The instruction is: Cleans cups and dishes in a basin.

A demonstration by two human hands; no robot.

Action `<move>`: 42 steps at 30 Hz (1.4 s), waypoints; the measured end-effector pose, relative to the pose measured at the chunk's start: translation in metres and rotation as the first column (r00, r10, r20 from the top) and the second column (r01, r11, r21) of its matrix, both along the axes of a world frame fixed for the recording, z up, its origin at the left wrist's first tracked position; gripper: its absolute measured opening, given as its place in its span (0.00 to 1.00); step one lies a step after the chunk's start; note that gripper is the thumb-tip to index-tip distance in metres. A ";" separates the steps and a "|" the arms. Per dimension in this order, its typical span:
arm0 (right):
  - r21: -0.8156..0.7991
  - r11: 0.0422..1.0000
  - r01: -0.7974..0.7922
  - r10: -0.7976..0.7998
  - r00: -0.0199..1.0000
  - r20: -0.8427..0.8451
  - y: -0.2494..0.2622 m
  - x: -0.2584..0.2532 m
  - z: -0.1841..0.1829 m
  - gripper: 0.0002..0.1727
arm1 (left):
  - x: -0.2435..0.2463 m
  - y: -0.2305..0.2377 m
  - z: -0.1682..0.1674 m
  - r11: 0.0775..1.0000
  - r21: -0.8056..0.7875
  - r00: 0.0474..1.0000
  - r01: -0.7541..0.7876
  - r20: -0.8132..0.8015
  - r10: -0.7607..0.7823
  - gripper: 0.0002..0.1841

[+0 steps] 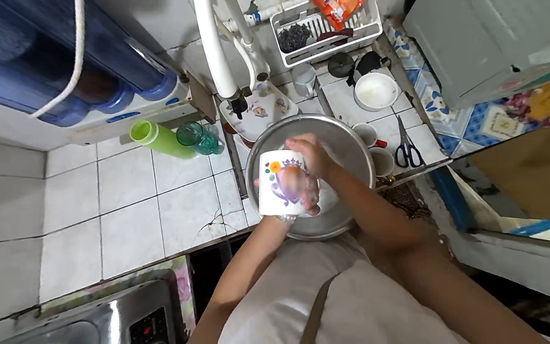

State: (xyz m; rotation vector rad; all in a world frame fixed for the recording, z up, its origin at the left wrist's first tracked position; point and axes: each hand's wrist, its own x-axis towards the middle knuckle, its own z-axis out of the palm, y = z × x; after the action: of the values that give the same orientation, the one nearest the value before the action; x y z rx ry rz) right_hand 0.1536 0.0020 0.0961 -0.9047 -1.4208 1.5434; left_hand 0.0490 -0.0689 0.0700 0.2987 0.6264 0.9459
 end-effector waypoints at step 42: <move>0.864 0.448 0.230 -0.586 0.806 0.089 -0.022 -0.010 -0.027 0.25 | -0.045 -0.010 -0.032 0.873 0.475 0.988 0.106 -0.150 -0.039 0.23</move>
State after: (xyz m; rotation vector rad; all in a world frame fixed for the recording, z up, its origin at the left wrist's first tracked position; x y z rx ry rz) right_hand 0.1440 -0.0195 0.0686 -0.8569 -1.7606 0.1789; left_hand 0.0035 -0.0787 0.0383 0.8357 0.4899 1.0068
